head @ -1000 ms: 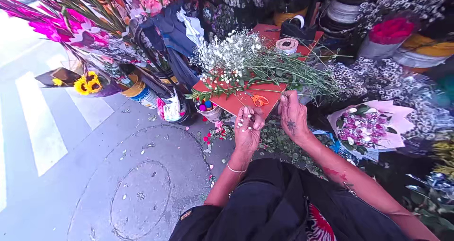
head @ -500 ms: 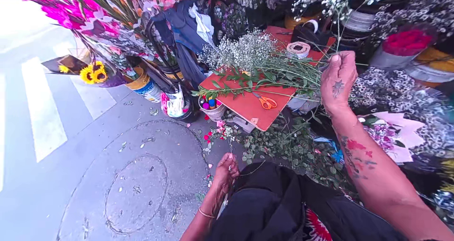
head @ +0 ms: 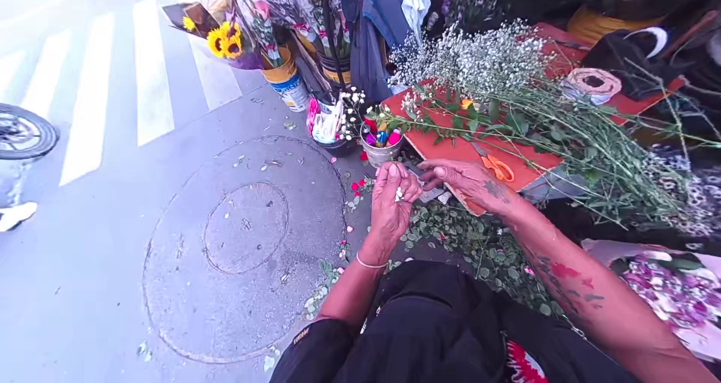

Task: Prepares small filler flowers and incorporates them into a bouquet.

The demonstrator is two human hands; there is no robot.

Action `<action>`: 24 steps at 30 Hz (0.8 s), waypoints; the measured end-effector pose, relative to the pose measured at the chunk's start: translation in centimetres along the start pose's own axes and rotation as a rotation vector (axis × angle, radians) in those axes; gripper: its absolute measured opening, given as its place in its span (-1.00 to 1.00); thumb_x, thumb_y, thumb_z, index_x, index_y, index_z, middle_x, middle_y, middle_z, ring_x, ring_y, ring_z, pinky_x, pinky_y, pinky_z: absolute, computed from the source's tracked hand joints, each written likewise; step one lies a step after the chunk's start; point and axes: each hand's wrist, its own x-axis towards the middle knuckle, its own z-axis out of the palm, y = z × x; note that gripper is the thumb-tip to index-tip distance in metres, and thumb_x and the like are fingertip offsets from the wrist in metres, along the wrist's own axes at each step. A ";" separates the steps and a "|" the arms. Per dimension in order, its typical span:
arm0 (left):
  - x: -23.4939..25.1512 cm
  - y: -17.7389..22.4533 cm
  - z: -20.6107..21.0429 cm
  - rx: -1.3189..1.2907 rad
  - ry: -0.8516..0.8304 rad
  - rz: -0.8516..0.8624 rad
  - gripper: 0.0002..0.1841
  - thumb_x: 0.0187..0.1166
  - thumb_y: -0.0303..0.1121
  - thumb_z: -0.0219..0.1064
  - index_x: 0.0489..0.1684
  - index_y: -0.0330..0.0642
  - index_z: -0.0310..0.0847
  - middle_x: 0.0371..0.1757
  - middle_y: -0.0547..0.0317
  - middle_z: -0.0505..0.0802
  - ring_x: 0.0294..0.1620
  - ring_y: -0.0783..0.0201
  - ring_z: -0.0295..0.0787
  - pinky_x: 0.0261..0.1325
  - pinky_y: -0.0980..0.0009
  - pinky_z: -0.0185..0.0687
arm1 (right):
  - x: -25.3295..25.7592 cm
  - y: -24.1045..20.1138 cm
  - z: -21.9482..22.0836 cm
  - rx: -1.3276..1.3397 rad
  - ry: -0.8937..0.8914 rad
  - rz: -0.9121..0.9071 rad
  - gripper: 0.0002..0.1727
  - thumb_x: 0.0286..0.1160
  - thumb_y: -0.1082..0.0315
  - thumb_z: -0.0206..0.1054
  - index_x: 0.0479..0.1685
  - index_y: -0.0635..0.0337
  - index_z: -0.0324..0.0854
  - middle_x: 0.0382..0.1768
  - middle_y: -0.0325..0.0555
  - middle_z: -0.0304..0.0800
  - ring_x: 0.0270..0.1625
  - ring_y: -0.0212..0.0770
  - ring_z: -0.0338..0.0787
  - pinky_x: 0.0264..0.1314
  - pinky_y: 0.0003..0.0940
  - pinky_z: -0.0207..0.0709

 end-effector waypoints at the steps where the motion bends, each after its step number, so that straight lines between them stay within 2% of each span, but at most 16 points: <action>1: 0.0 -0.2 0.0 0.009 0.009 0.000 -0.79 0.84 -0.28 0.04 -0.22 -0.01 0.53 -0.62 0.42 0.58 -0.59 0.47 0.52 -0.37 0.53 0.53 | -1.5 -0.9 1.0 0.011 -0.096 0.023 -0.47 0.78 -0.04 0.13 0.40 0.17 0.65 0.01 -0.20 0.91 -0.06 -0.43 0.88 0.10 -0.41 0.76; 3: 0.1 -0.8 0.2 0.059 0.003 0.004 -0.78 0.84 -0.29 0.03 -0.23 -0.01 0.54 -0.61 0.43 0.57 -0.59 0.48 0.51 -0.38 0.54 0.51 | -4.0 -0.7 2.8 0.022 -0.125 0.036 -0.63 0.71 0.15 0.28 0.19 0.26 0.73 -0.28 -0.20 0.89 -0.41 -0.46 0.78 -0.28 -0.50 0.69; 4: 0.0 -1.3 0.3 0.122 -0.007 0.011 -0.77 0.84 -0.30 0.02 -0.22 -0.02 0.55 -0.58 0.41 0.60 -0.54 0.47 0.55 -0.33 0.53 0.54 | -5.2 -0.1 3.4 0.077 -0.082 0.034 -0.71 0.70 0.22 0.28 0.06 0.24 0.78 -0.38 -0.28 0.85 -0.50 -0.54 0.71 -0.39 -0.58 0.63; 5: 0.0 -1.8 0.1 0.222 -0.019 0.028 -0.76 0.85 -0.30 0.00 -0.20 -0.04 0.57 -0.49 0.36 0.68 -0.43 0.43 0.65 -0.21 0.49 0.63 | -6.4 0.5 3.7 0.159 -0.025 0.031 -0.74 0.71 0.26 0.25 -0.02 0.21 0.80 -0.43 -0.36 0.83 -0.54 -0.60 0.66 -0.44 -0.65 0.58; 7: -0.1 -2.8 -0.9 0.431 -0.041 0.081 -0.72 0.86 -0.36 -0.03 -0.12 -0.20 0.63 -0.14 0.10 0.89 -0.02 0.19 0.89 0.21 0.23 0.79 | -9.1 1.5 3.4 0.366 0.116 0.034 -0.75 0.72 0.29 0.24 -0.05 0.18 0.84 -0.43 -0.39 0.88 -0.55 -0.58 0.71 -0.46 -0.64 0.63; 8: 0.0 -3.2 -1.6 0.501 -0.046 0.099 -0.72 0.85 -0.40 -0.03 -0.07 -0.29 0.63 -0.01 0.00 0.88 0.10 0.08 0.89 0.33 0.12 0.77 | -10.3 1.8 2.9 0.471 0.204 0.012 -0.75 0.71 0.29 0.26 -0.07 0.16 0.85 -0.40 -0.36 0.91 -0.52 -0.53 0.77 -0.43 -0.60 0.70; 10: 0.4 -4.3 -2.8 0.642 -0.063 0.153 -0.72 0.85 -0.43 -0.02 -0.05 -0.35 0.64 -0.03 0.01 0.90 0.07 0.10 0.90 0.31 0.11 0.79 | -11.7 1.6 1.7 0.551 0.417 -0.094 -0.75 0.70 0.19 0.31 -0.07 0.10 0.88 -0.22 -0.30 0.95 -0.28 -0.43 0.87 -0.17 -0.51 0.80; 12: -0.1 -5.9 -2.9 0.725 -0.125 0.186 -0.71 0.85 -0.41 0.00 -0.08 -0.31 0.67 -0.11 0.10 0.91 -0.02 0.18 0.91 0.24 0.15 0.83 | -11.2 0.5 0.5 0.439 0.608 -0.129 -0.72 0.72 0.21 0.27 -0.02 0.16 0.87 -0.03 -0.19 0.95 0.04 -0.29 0.89 0.23 -0.36 0.76; 14: -1.3 -7.7 -1.5 0.762 -0.185 0.178 -0.70 0.86 -0.39 0.01 -0.09 -0.31 0.69 -0.13 0.13 0.91 -0.06 0.23 0.91 0.20 0.18 0.84 | -9.9 -0.6 0.1 0.310 0.702 -0.036 -0.72 0.71 0.29 0.25 0.05 0.22 0.85 0.03 -0.17 0.95 0.17 -0.33 0.87 0.36 -0.39 0.69; 15: -1.8 -8.6 -0.6 0.797 -0.202 0.193 -0.69 0.85 -0.37 0.04 -0.11 -0.34 0.70 -0.15 0.12 0.91 -0.07 0.27 0.91 0.18 0.21 0.84 | -9.2 -1.1 0.3 0.289 0.719 0.012 -0.74 0.69 0.31 0.28 0.06 0.20 0.86 -0.01 -0.24 0.96 0.12 -0.44 0.87 0.30 -0.47 0.70; 16: -2.1 -9.3 0.2 0.847 -0.207 0.222 -0.68 0.84 -0.34 0.08 -0.13 -0.38 0.72 -0.17 0.12 0.90 -0.07 0.34 0.89 0.17 0.28 0.83 | -8.7 -1.6 0.8 0.283 0.739 0.039 -0.78 0.67 0.32 0.31 0.01 0.18 0.86 -0.12 -0.33 0.95 -0.02 -0.55 0.87 0.16 -0.56 0.73; 17: -2.4 -9.8 0.8 0.902 -0.211 0.259 -0.66 0.82 -0.33 0.11 -0.15 -0.43 0.74 -0.18 0.12 0.88 -0.07 0.43 0.85 0.17 0.38 0.79 | -8.5 -1.8 1.3 0.296 0.749 0.042 -0.79 0.65 0.34 0.32 -0.03 0.19 0.86 -0.18 -0.35 0.95 -0.10 -0.58 0.87 0.09 -0.57 0.75; 18: -2.7 -10.1 1.3 0.945 -0.219 0.287 -0.66 0.81 -0.34 0.12 -0.16 -0.47 0.74 -0.19 0.10 0.87 -0.07 0.48 0.82 0.17 0.46 0.74 | -8.5 -1.8 1.8 0.309 0.747 0.031 -0.79 0.65 0.34 0.32 -0.02 0.21 0.86 -0.15 -0.32 0.95 -0.09 -0.57 0.87 0.08 -0.56 0.76; 21: -3.7 -10.4 1.8 0.978 -0.227 0.292 -0.69 0.77 -0.40 0.14 -0.18 -0.51 0.74 -0.20 0.08 0.88 -0.06 0.55 0.81 0.16 0.55 0.71 | -9.2 -1.4 2.7 0.352 0.736 -0.038 -0.76 0.68 0.35 0.27 0.01 0.25 0.85 -0.05 -0.25 0.94 0.01 -0.52 0.85 0.17 -0.53 0.71; 24: -4.2 -10.0 1.8 0.998 -0.237 0.235 -0.72 0.72 -0.43 0.18 -0.25 -0.49 0.74 -0.23 0.10 0.89 -0.10 0.56 0.80 0.13 0.55 0.70 | -9.6 -0.8 3.0 0.272 0.773 -0.111 -0.79 0.65 0.37 0.30 -0.09 0.26 0.85 -0.09 -0.28 0.94 0.09 -0.52 0.84 0.51 -0.40 0.55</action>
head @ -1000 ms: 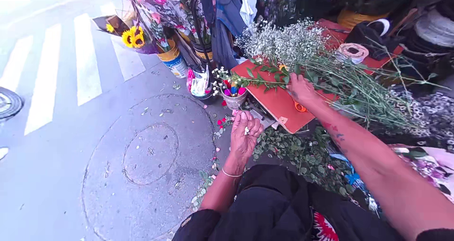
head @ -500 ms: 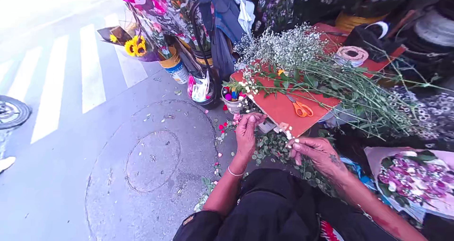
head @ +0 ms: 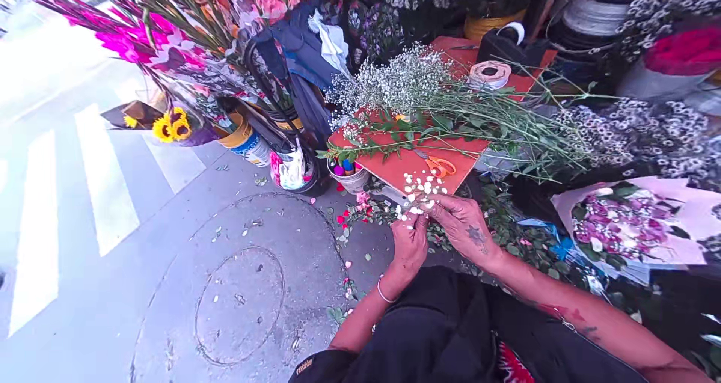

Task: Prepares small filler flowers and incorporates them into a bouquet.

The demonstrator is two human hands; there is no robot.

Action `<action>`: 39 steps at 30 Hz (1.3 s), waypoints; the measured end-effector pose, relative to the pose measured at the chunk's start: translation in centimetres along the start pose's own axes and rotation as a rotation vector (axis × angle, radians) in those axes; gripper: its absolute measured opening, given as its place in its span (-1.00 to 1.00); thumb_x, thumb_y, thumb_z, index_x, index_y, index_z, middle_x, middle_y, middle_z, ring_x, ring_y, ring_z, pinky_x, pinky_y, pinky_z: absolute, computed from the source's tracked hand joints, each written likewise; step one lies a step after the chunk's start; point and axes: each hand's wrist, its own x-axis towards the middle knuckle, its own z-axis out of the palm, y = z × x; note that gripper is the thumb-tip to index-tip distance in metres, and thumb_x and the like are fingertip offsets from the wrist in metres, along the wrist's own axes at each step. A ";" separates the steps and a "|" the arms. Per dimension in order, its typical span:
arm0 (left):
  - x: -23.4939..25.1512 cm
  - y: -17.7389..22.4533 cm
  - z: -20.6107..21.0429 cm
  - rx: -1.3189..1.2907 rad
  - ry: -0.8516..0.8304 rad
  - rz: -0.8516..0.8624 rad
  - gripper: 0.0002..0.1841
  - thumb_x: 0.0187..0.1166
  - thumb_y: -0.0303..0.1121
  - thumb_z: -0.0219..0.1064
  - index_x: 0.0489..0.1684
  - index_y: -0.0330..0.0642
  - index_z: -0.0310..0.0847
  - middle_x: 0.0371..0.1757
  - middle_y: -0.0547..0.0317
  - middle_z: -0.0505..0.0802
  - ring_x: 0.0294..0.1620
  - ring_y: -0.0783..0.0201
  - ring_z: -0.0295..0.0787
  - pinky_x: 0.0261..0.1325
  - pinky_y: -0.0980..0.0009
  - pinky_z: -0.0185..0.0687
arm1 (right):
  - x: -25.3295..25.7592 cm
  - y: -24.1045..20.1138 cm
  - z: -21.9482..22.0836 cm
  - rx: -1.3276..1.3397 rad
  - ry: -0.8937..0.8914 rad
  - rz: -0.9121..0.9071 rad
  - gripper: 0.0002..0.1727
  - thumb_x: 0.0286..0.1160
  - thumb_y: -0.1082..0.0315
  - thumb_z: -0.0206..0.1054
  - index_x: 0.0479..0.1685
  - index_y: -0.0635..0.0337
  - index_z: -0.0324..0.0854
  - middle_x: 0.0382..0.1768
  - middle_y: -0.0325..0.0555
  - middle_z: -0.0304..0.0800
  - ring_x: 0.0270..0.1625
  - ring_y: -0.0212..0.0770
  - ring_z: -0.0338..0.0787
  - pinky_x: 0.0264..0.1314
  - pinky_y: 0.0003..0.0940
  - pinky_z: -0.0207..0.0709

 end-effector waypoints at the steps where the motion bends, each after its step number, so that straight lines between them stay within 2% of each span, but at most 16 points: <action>1: 0.0 0.2 -0.4 0.027 -0.012 -0.028 -0.72 0.71 -0.39 0.21 -0.22 -0.48 0.75 -0.22 0.08 0.89 -0.11 0.53 0.81 0.10 0.52 0.72 | 0.0 0.1 -0.1 -0.013 0.015 -0.023 -0.79 0.65 0.37 0.30 -0.10 0.26 0.85 -0.10 -0.27 0.93 0.08 -0.50 0.83 0.45 -0.42 0.60; 4: 0.6 0.4 -2.1 0.029 -0.012 -0.061 -0.55 0.66 -0.21 0.33 0.18 -0.54 0.69 0.16 -0.17 0.81 0.17 0.28 0.79 0.29 0.38 0.73 | 0.6 0.4 -1.2 -0.142 -0.009 -0.055 -0.76 0.69 0.33 0.28 -0.13 0.25 0.84 -0.20 -0.26 0.91 -0.06 -0.53 0.83 0.18 -0.56 0.68; 5: 1.1 0.6 -2.4 -0.018 -0.014 -0.071 -0.49 0.61 -0.16 0.38 0.23 -0.54 0.67 0.21 -0.14 0.75 0.18 0.33 0.73 0.26 0.44 0.69 | 0.8 0.4 -1.6 -0.218 -0.070 -0.048 -0.74 0.70 0.30 0.26 -0.12 0.24 0.85 -0.20 -0.25 0.92 -0.07 -0.55 0.82 0.17 -0.59 0.64; 8: 2.4 1.1 -2.6 -0.436 -0.115 -0.254 -0.62 0.47 -0.31 0.54 0.17 -0.36 0.78 0.12 0.14 0.88 -0.07 0.48 0.81 0.05 0.50 0.76 | 0.8 0.0 -2.1 -0.273 -0.258 0.025 -0.72 0.71 0.30 0.23 -0.10 0.25 0.85 -0.21 -0.20 0.91 -0.18 -0.58 0.81 0.02 -0.64 0.64; 10: 2.9 1.1 -2.7 -0.617 -0.072 -0.355 -0.83 0.38 -0.46 0.58 -0.11 -0.22 0.88 -0.08 0.14 0.96 -0.20 0.44 0.88 -0.06 0.48 0.81 | 0.8 -0.4 -2.7 -0.243 -0.332 0.161 -0.72 0.74 0.25 0.22 -0.13 0.21 0.80 -0.34 -0.35 0.84 -0.41 -0.65 0.73 -0.26 -0.71 0.63; 13: 3.4 1.3 -2.9 -0.658 0.002 -0.394 -0.93 0.43 -0.49 0.50 -0.27 -0.16 0.90 -0.30 0.26 0.93 -0.52 0.60 0.63 -0.41 0.65 0.54 | 0.9 -0.4 -4.3 -0.095 -0.375 0.363 -0.77 0.73 0.26 0.24 -0.04 0.16 0.79 -0.40 -0.48 0.79 -0.51 -0.68 0.58 -0.43 -0.72 0.46; 16: 3.2 1.5 -2.8 -0.684 0.127 -0.495 -0.87 0.56 -0.56 0.32 -0.25 -0.27 0.83 -0.53 0.33 0.78 -0.67 0.60 0.46 -0.53 0.66 0.44 | 0.2 -0.1 -5.2 0.036 -0.291 0.412 -0.78 0.71 0.37 0.23 -0.01 0.19 0.81 -0.40 -0.46 0.83 -0.50 -0.64 0.61 -0.40 -0.70 0.49; 20: 2.6 1.5 -2.5 -0.692 0.179 -0.537 -0.85 0.61 -0.58 0.25 -0.21 -0.31 0.79 -0.62 0.37 0.67 -0.71 0.59 0.41 -0.57 0.66 0.40 | -0.3 -0.3 -5.9 -0.192 -0.260 0.336 -0.75 0.74 0.27 0.22 -0.05 0.11 0.83 -0.41 -0.51 0.84 -0.47 -0.67 0.66 -0.31 -0.69 0.55; 23: 2.4 2.0 -2.4 -0.690 0.170 -0.526 -0.84 0.59 -0.59 0.26 -0.23 -0.30 0.80 -0.59 0.35 0.71 -0.70 0.59 0.43 -0.57 0.66 0.41 | 0.3 -1.0 -6.7 -0.199 -0.346 0.381 -0.59 0.87 0.11 0.01 0.14 0.10 0.75 -0.15 -0.37 0.90 -0.13 -0.51 0.85 0.08 -0.47 0.72; 26: 2.2 2.4 -2.3 -0.655 0.141 -0.491 -0.88 0.53 -0.59 0.34 -0.26 -0.29 0.82 -0.52 0.30 0.78 -0.67 0.59 0.47 -0.55 0.67 0.42 | 0.7 -1.4 -7.0 -0.360 -0.445 0.273 -0.40 0.84 -0.13 -0.08 0.48 0.07 0.60 0.21 -0.22 0.85 0.26 -0.41 0.78 0.42 -0.30 0.56; 28: 1.9 2.7 -2.1 -0.610 0.109 -0.466 -0.88 0.51 -0.59 0.37 -0.28 -0.27 0.86 -0.44 0.26 0.85 -0.63 0.60 0.51 -0.52 0.67 0.45 | 0.6 -1.8 -6.3 -0.435 -0.507 0.139 -0.48 0.83 -0.02 0.06 0.44 0.15 0.63 0.15 -0.11 0.86 0.19 -0.33 0.80 0.36 -0.29 0.57; 32: 1.1 3.2 -1.6 -0.514 0.049 -0.452 -0.83 0.50 -0.60 0.32 -0.32 -0.18 0.85 -0.45 0.31 0.88 -0.63 0.59 0.56 -0.50 0.67 0.50 | -1.3 -1.7 -4.9 -0.445 -0.448 0.023 -0.71 0.73 0.34 0.20 -0.03 0.31 0.83 -0.26 0.00 0.93 -0.18 -0.14 0.89 0.08 -0.09 0.64; 34: 1.0 2.9 -1.7 -0.506 -0.098 -0.413 -0.86 0.53 -0.48 0.38 -0.18 -0.05 0.87 -0.38 0.42 0.89 -0.54 0.62 0.63 -0.42 0.68 0.56 | -2.3 -1.6 -5.2 -0.370 -0.366 0.049 -0.72 0.71 0.41 0.20 -0.08 0.37 0.84 -0.32 0.03 0.92 -0.25 -0.14 0.88 0.05 -0.10 0.64; 35: 1.1 2.4 -1.9 -0.531 -0.239 -0.367 -0.79 0.52 -0.29 0.47 0.06 0.05 0.86 -0.18 0.47 0.91 -0.36 0.61 0.72 -0.24 0.66 0.64 | -2.7 -1.7 -5.6 -0.270 -0.330 0.114 -0.72 0.72 0.43 0.20 -0.05 0.39 0.83 -0.33 0.00 0.92 -0.29 -0.24 0.87 0.00 -0.25 0.69; 37: 1.5 1.3 -1.8 -0.582 -0.535 -0.297 -0.40 0.47 0.03 0.48 0.54 0.15 0.62 0.30 0.45 0.80 0.17 0.51 0.75 0.19 0.56 0.69 | -3.8 -1.9 -6.2 0.051 -0.282 0.304 -0.74 0.73 0.44 0.21 0.01 0.45 0.78 -0.32 -0.05 0.90 -0.33 -0.39 0.83 -0.10 -0.44 0.72; 39: 1.1 0.7 -0.8 -0.597 -0.671 -0.315 -0.45 0.46 0.06 0.47 0.46 0.15 0.69 0.46 0.36 0.75 0.32 0.42 0.74 0.23 0.53 0.70 | -5.0 -1.8 -6.8 0.281 -0.248 0.435 -0.78 0.69 0.46 0.24 -0.02 0.46 0.75 -0.34 -0.10 0.88 -0.36 -0.42 0.82 -0.13 -0.45 0.74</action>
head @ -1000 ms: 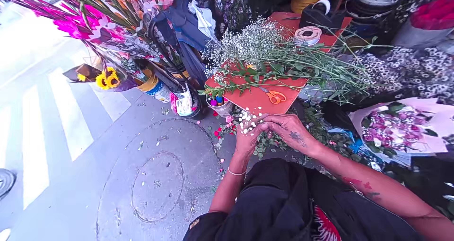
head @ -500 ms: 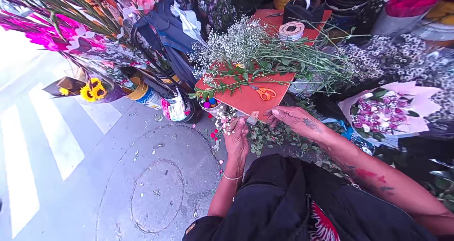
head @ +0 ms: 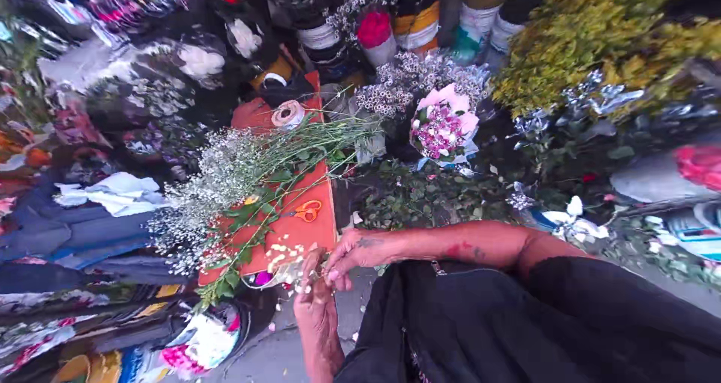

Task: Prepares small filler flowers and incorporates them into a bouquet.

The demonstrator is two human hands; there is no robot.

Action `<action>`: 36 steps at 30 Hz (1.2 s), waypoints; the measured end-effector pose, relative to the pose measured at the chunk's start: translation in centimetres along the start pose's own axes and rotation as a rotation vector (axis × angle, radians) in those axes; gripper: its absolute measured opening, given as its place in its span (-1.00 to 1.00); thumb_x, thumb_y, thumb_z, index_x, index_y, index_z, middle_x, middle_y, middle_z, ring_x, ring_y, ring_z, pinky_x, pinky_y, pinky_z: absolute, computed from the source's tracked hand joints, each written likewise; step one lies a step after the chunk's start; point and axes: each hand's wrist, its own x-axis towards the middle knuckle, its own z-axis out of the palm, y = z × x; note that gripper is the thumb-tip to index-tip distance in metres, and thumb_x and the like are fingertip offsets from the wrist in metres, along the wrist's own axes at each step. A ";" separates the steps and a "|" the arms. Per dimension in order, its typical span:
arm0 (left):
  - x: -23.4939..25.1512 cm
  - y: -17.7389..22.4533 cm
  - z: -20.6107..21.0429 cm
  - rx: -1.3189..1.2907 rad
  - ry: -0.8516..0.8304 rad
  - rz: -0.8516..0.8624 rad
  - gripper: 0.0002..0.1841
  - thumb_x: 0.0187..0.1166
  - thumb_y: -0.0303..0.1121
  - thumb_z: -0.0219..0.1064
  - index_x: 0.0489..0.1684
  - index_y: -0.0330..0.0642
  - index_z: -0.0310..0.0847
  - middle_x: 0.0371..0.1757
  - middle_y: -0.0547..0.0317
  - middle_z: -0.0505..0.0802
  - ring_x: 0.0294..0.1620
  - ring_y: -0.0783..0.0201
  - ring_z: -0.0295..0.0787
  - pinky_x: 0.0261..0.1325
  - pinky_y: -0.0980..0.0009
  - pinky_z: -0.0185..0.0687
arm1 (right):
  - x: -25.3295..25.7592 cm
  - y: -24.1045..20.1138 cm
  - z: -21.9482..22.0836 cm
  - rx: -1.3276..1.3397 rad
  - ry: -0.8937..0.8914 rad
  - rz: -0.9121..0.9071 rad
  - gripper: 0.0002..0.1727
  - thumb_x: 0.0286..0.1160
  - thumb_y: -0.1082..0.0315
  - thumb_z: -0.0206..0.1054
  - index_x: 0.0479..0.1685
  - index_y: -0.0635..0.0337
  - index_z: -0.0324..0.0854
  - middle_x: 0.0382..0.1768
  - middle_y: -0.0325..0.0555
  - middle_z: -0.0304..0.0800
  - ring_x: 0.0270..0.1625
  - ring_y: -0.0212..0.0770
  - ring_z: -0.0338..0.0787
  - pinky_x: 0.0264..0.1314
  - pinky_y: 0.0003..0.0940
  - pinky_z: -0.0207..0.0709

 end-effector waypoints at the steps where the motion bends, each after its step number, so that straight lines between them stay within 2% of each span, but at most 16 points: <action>1: 0.3 -0.4 0.6 -0.003 -0.030 -0.022 -0.59 0.49 0.03 0.46 0.26 0.17 0.82 0.42 0.37 0.78 0.26 0.44 0.76 0.17 0.54 0.73 | -0.6 0.4 -0.3 0.046 0.008 0.017 -0.79 0.68 0.47 0.25 -0.04 0.45 0.75 -0.34 -0.12 0.88 -0.36 -0.42 0.82 -0.13 -0.44 0.73; 4: 1.6 -1.7 2.9 0.003 -0.040 -0.077 -0.82 0.52 -0.04 0.47 -0.22 0.18 0.95 0.14 0.44 0.90 0.12 0.48 0.81 0.12 0.56 0.73 | -2.7 1.5 -1.6 0.100 0.077 0.033 -0.80 0.69 0.50 0.22 -0.04 0.47 0.72 -0.29 -0.10 0.89 -0.33 -0.39 0.85 -0.09 -0.41 0.75; 5: 2.2 -2.2 3.8 -0.001 -0.019 -0.081 -0.86 0.48 -0.08 0.50 -0.28 0.19 0.96 0.00 0.46 0.94 -0.04 0.53 0.85 -0.02 0.59 0.76 | -3.4 1.8 -2.3 0.109 0.108 0.016 -0.79 0.69 0.50 0.21 -0.01 0.48 0.72 -0.28 -0.08 0.90 -0.31 -0.38 0.86 -0.07 -0.40 0.76; 8: 4.4 -3.3 6.0 0.128 -0.083 -0.026 -0.87 0.54 -0.16 0.47 -0.30 0.14 0.94 0.00 0.45 0.92 -0.07 0.53 0.83 0.02 0.58 0.74 | -5.4 3.7 -5.2 -0.199 0.232 -0.168 -0.77 0.67 0.40 0.30 -0.09 0.42 0.79 -0.26 -0.09 0.92 -0.20 -0.36 0.87 0.02 -0.36 0.72; 9: 5.0 -3.5 6.7 0.267 -0.074 0.020 -0.86 0.56 -0.21 0.45 -0.33 0.10 0.93 0.00 0.42 0.94 0.02 0.50 0.84 0.15 0.54 0.74 | -6.0 4.6 -6.5 -0.419 0.329 -0.255 -0.75 0.61 0.31 0.37 -0.14 0.36 0.83 -0.23 -0.01 0.90 -0.13 -0.20 0.84 0.04 -0.16 0.62; 11: 6.1 -3.6 8.0 0.661 -0.083 0.166 -0.79 0.57 -0.34 0.38 -0.39 -0.24 0.88 -0.14 0.21 0.94 0.01 0.47 0.86 0.21 0.52 0.74 | -7.5 5.6 -9.1 -0.697 0.483 -0.308 -0.67 0.52 0.10 0.46 0.05 0.14 0.86 0.07 0.05 0.86 0.20 0.09 0.76 0.27 0.17 0.53; 14: 7.7 -3.5 12.3 1.155 -0.220 0.215 -0.66 0.57 -0.31 0.30 -0.38 -0.45 0.88 -0.35 -0.08 0.94 -0.29 0.31 0.93 -0.03 0.40 0.79 | -9.9 4.3 -12.8 -0.475 0.450 -0.327 -0.49 0.43 0.14 0.55 0.31 0.24 0.76 0.12 0.22 0.78 0.12 0.03 0.75 0.25 -0.06 0.56; 16: 8.8 -4.4 16.2 1.239 -0.334 0.167 -0.67 0.54 -0.32 0.26 -0.47 -0.39 0.85 -0.47 -0.02 0.91 -0.43 0.26 0.90 -0.22 0.33 0.79 | -11.7 4.6 -14.3 -0.262 0.460 -0.333 -0.65 0.48 0.26 0.50 0.14 0.29 0.82 0.03 0.08 0.90 0.11 -0.17 0.83 0.33 -0.23 0.59; 18: 10.3 -6.1 19.5 1.205 -0.412 0.066 -0.68 0.55 -0.33 0.27 -0.50 -0.33 0.86 -0.50 0.10 0.90 -0.44 0.35 0.88 -0.24 0.42 0.78 | -13.5 6.3 -16.4 -0.036 0.571 -0.365 -0.79 0.44 0.33 0.50 -0.21 0.37 0.81 -0.23 -0.11 0.86 -0.08 -0.45 0.76 0.13 -0.49 0.54; 21: 13.3 -9.3 23.3 0.991 -0.463 -0.190 -0.73 0.59 -0.27 0.35 -0.38 -0.26 0.88 -0.43 0.30 0.91 -0.38 0.57 0.82 -0.14 0.58 0.76 | -17.2 7.5 -21.1 0.120 0.672 -0.330 -0.80 0.44 0.36 0.51 -0.09 0.31 0.81 -0.15 -0.21 0.90 -0.02 -0.53 0.79 0.23 -0.55 0.60; 25: 16.7 -14.5 28.0 0.574 -0.397 -0.515 -0.78 0.65 -0.22 0.34 -0.30 -0.01 0.92 -0.21 0.38 0.91 -0.14 0.50 0.79 0.07 0.53 0.72 | -21.2 8.4 -27.2 0.486 0.692 -0.280 -0.85 0.39 0.49 0.50 -0.12 0.29 0.74 -0.27 -0.30 0.87 -0.24 -0.53 0.81 -0.08 -0.57 0.72; 29: 19.5 -18.5 30.4 0.214 -0.435 -0.860 -0.77 0.68 -0.15 0.31 -0.22 0.08 0.92 -0.35 0.40 0.93 -0.38 0.55 0.83 -0.20 0.56 0.78 | -25.5 10.2 -33.1 0.451 0.544 -0.072 -0.49 0.37 0.57 0.46 0.35 0.47 0.51 0.11 -0.10 0.77 0.14 -0.63 0.68 0.33 -0.68 0.50; 31: 20.8 -20.3 31.0 0.086 -0.530 -0.987 -0.76 0.70 -0.13 0.30 -0.14 0.08 0.91 -0.33 0.38 0.93 -0.39 0.54 0.83 -0.22 0.55 0.78 | -25.9 12.7 -35.1 0.370 0.558 -0.215 -0.59 0.37 0.58 0.40 0.20 0.59 0.56 0.06 0.03 0.80 0.13 -0.52 0.72 0.31 -0.60 0.53; 33: 21.9 -22.0 31.9 0.150 -0.568 -1.085 -0.80 0.64 -0.09 0.35 -0.17 0.19 0.92 -0.33 0.53 0.91 -0.38 0.66 0.78 -0.25 0.65 0.72 | -24.2 16.6 -35.8 0.260 0.638 -0.567 -0.80 0.39 0.51 0.30 -0.18 0.48 0.78 -0.07 0.05 0.90 0.06 -0.34 0.83 0.21 -0.45 0.65; 34: 22.6 -23.0 32.4 0.177 -0.571 -1.137 -0.81 0.63 -0.10 0.36 -0.20 0.20 0.92 -0.37 0.55 0.90 -0.43 0.70 0.75 -0.33 0.68 0.68 | -24.0 17.7 -36.3 0.224 0.662 -0.645 -0.82 0.52 0.45 0.33 -0.21 0.37 0.84 -0.07 -0.01 0.91 0.07 -0.35 0.84 0.22 -0.47 0.67; 36: 24.1 -25.3 33.2 0.204 -0.569 -1.225 -0.82 0.63 -0.17 0.35 -0.21 0.16 0.93 -0.44 0.52 0.88 -0.58 0.74 0.63 -0.54 0.77 0.51 | -24.7 19.0 -37.4 0.211 0.720 -0.635 -0.85 0.55 0.44 0.40 -0.10 0.29 0.86 -0.04 -0.05 0.92 0.08 -0.36 0.86 0.24 -0.48 0.70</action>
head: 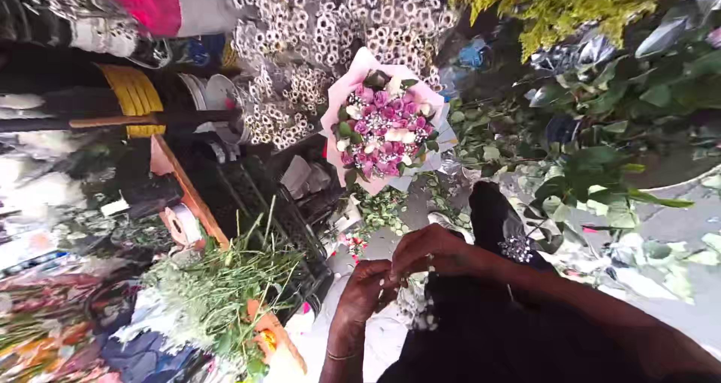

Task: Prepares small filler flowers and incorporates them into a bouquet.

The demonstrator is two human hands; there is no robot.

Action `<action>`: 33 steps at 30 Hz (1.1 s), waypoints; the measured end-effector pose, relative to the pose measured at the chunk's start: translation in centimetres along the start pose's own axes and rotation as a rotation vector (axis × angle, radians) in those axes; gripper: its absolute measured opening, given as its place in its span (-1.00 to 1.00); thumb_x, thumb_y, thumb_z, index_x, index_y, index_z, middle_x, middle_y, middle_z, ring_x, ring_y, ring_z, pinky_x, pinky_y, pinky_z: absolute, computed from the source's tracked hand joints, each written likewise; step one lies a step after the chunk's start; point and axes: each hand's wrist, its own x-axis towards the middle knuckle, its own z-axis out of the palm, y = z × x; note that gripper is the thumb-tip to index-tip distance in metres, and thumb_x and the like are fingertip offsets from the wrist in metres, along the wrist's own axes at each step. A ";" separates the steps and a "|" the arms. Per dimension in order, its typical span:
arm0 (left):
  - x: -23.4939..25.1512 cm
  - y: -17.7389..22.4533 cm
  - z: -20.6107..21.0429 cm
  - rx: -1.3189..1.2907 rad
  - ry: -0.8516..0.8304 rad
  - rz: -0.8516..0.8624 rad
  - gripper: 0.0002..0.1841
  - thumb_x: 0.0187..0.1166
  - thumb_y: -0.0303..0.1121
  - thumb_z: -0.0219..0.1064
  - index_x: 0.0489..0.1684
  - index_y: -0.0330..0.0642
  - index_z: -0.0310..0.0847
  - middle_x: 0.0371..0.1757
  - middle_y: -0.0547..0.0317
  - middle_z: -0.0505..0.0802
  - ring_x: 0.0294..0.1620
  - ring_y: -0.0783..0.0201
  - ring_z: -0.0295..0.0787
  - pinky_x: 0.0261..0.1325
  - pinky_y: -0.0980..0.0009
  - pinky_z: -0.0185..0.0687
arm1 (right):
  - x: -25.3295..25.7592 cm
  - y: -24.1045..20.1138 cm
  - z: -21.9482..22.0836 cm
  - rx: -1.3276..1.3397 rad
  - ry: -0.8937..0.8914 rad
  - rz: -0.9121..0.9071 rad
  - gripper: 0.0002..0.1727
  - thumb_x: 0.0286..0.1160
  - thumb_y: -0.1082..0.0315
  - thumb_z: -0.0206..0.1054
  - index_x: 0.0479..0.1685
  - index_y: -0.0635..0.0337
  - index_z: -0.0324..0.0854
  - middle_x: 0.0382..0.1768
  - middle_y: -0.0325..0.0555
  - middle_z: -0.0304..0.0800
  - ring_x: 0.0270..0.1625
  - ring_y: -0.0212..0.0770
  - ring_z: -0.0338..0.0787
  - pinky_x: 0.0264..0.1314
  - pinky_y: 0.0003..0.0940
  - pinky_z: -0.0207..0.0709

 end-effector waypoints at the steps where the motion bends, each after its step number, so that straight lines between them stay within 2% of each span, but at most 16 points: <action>1: 1.5 0.2 -0.4 -0.007 -0.029 -0.026 -0.81 0.65 -0.20 0.33 -0.21 0.09 0.92 -0.47 0.48 0.86 -0.63 0.75 0.54 -0.60 0.78 0.39 | -0.4 0.1 -1.0 -0.011 0.030 0.051 -0.82 0.53 0.43 0.40 -0.03 0.28 0.85 0.01 -0.06 0.93 0.11 -0.36 0.86 0.29 -0.46 0.68; 3: 4.3 0.4 -1.1 0.029 -0.070 -0.055 -0.78 0.70 -0.26 0.28 -0.20 -0.03 0.90 -0.52 0.41 0.83 -0.69 0.75 0.45 -0.65 0.79 0.29 | -1.3 0.9 -2.4 0.022 0.133 0.136 -0.80 0.54 0.40 0.43 0.02 0.25 0.84 0.03 -0.16 0.94 0.11 -0.43 0.88 0.30 -0.51 0.72; 7: 8.6 1.0 -1.5 0.081 -0.111 -0.105 -0.76 0.73 -0.28 0.25 -0.17 -0.07 0.88 -0.50 0.41 0.85 -0.72 0.75 0.42 -0.67 0.79 0.28 | -2.1 2.6 -3.1 0.096 0.473 0.238 -0.82 0.57 0.46 0.32 -0.08 0.38 0.80 -0.08 -0.12 0.97 -0.01 -0.41 0.92 0.16 -0.46 0.79; 10: 10.3 1.2 -2.2 0.151 -0.115 -0.111 -0.75 0.78 -0.29 0.18 -0.07 -0.11 0.83 -0.40 0.42 0.86 -0.70 0.76 0.42 -0.66 0.80 0.29 | -1.6 3.6 -3.6 0.072 0.564 0.269 -0.83 0.52 0.53 0.34 -0.10 0.42 0.81 -0.09 -0.09 0.97 0.01 -0.40 0.92 0.20 -0.45 0.79; 13: 10.9 2.0 -2.4 0.369 -0.072 -0.061 -0.74 0.79 -0.37 0.12 -0.05 -0.21 0.78 -0.32 0.45 0.83 -0.62 0.79 0.36 -0.58 0.81 0.24 | -0.8 4.1 -4.3 -0.038 0.552 0.243 -0.84 0.53 0.48 0.35 -0.10 0.36 0.81 -0.09 -0.13 0.96 0.02 -0.44 0.90 0.21 -0.50 0.76; 16: 10.6 2.6 -2.2 0.645 0.036 0.039 -0.75 0.77 -0.40 0.14 -0.06 -0.29 0.78 -0.28 0.34 0.82 -0.41 0.68 0.57 -0.28 0.72 0.51 | -0.2 4.4 -4.5 -0.019 0.527 0.330 -0.79 0.57 0.48 0.28 -0.01 0.41 0.76 -0.06 -0.12 0.94 0.00 -0.44 0.89 0.18 -0.47 0.77; 18: 10.3 2.7 -1.9 0.790 0.129 0.084 -0.75 0.75 -0.39 0.17 -0.13 -0.29 0.79 -0.31 0.24 0.81 -0.37 0.60 0.63 -0.19 0.66 0.59 | 0.2 4.6 -4.7 -0.006 0.456 0.394 -0.78 0.56 0.47 0.30 0.03 0.41 0.74 -0.03 -0.11 0.92 0.02 -0.42 0.87 0.21 -0.46 0.75; 21: 10.3 2.5 -2.5 0.805 0.181 0.135 -0.75 0.72 -0.38 0.20 -0.21 -0.29 0.81 -0.34 0.22 0.83 -0.38 0.60 0.64 -0.20 0.67 0.58 | 1.7 4.6 -5.5 -0.101 0.330 0.328 -0.86 0.54 0.41 0.40 -0.11 0.26 0.83 -0.07 -0.17 0.95 0.05 -0.46 0.87 0.25 -0.52 0.72; 23: 10.6 2.0 -3.2 0.745 0.152 0.183 -0.76 0.71 -0.41 0.21 -0.22 -0.32 0.80 -0.37 0.20 0.83 -0.41 0.60 0.64 -0.24 0.69 0.58 | 2.7 4.7 -5.9 -0.166 0.286 0.241 -0.90 0.52 0.43 0.42 -0.22 0.25 0.84 -0.12 -0.14 0.96 0.04 -0.43 0.90 0.24 -0.54 0.72; 25: 11.1 1.9 -3.8 0.669 0.086 0.220 -0.75 0.74 -0.41 0.18 -0.18 -0.37 0.77 -0.40 0.18 0.82 -0.43 0.59 0.65 -0.26 0.69 0.60 | 3.3 4.8 -6.4 -0.210 0.278 0.189 -0.91 0.53 0.43 0.42 -0.25 0.24 0.83 -0.15 -0.14 0.96 0.03 -0.43 0.90 0.22 -0.55 0.73; 26: 11.4 2.0 -4.3 0.631 0.052 0.230 -0.72 0.77 -0.37 0.16 -0.12 -0.38 0.76 -0.35 0.17 0.84 -0.41 0.58 0.67 -0.24 0.66 0.62 | 3.6 4.8 -6.8 -0.207 0.283 0.179 -0.91 0.53 0.42 0.43 -0.23 0.23 0.82 -0.15 -0.16 0.96 0.03 -0.43 0.91 0.22 -0.54 0.74; 27: 11.8 2.2 -4.9 0.592 0.022 0.236 -0.65 0.82 -0.27 0.11 0.01 -0.39 0.75 -0.23 0.12 0.88 -0.31 0.53 0.75 -0.14 0.58 0.71 | 4.0 4.8 -7.3 -0.192 0.289 0.170 -0.92 0.56 0.41 0.42 -0.18 0.20 0.81 -0.12 -0.19 0.96 0.04 -0.44 0.90 0.23 -0.53 0.75; 29: 13.1 3.4 -6.6 0.523 0.026 0.266 -0.42 0.88 -0.03 -0.05 0.34 -0.44 0.63 0.16 0.00 0.86 0.14 0.35 0.82 0.29 0.32 0.74 | 5.1 4.4 -9.5 -0.146 0.341 0.144 -0.88 0.61 0.41 0.37 -0.04 0.08 0.79 -0.04 -0.31 0.94 0.07 -0.43 0.89 0.22 -0.49 0.78; 30: 14.2 4.1 -7.2 0.537 0.102 0.319 -0.40 0.90 -0.04 -0.11 0.39 -0.44 0.59 0.29 -0.06 0.82 0.29 0.24 0.79 0.41 0.22 0.71 | 5.9 4.1 -10.9 -0.120 0.422 0.116 -0.85 0.59 0.43 0.38 -0.01 0.02 0.80 -0.04 -0.32 0.95 0.02 -0.39 0.91 0.14 -0.45 0.82; 31: 15.6 5.1 -7.5 0.622 0.216 0.399 -0.48 0.91 -0.15 -0.10 0.36 -0.43 0.62 0.31 -0.08 0.81 0.32 0.20 0.78 0.43 0.19 0.70 | 7.0 3.6 -12.5 -0.111 0.529 0.085 -0.85 0.56 0.42 0.41 -0.03 -0.03 0.81 -0.08 -0.32 0.95 -0.06 -0.35 0.93 0.03 -0.42 0.84; 33: 19.3 7.3 -7.0 0.927 0.401 0.578 -0.66 0.80 -0.44 0.05 0.31 -0.32 0.71 0.31 -0.04 0.82 0.30 0.22 0.78 0.37 0.28 0.67 | 10.0 2.3 -15.7 -0.176 0.702 0.010 -0.82 0.49 0.44 0.45 -0.05 -0.07 0.75 -0.12 -0.35 0.93 -0.16 -0.33 0.92 -0.07 -0.39 0.84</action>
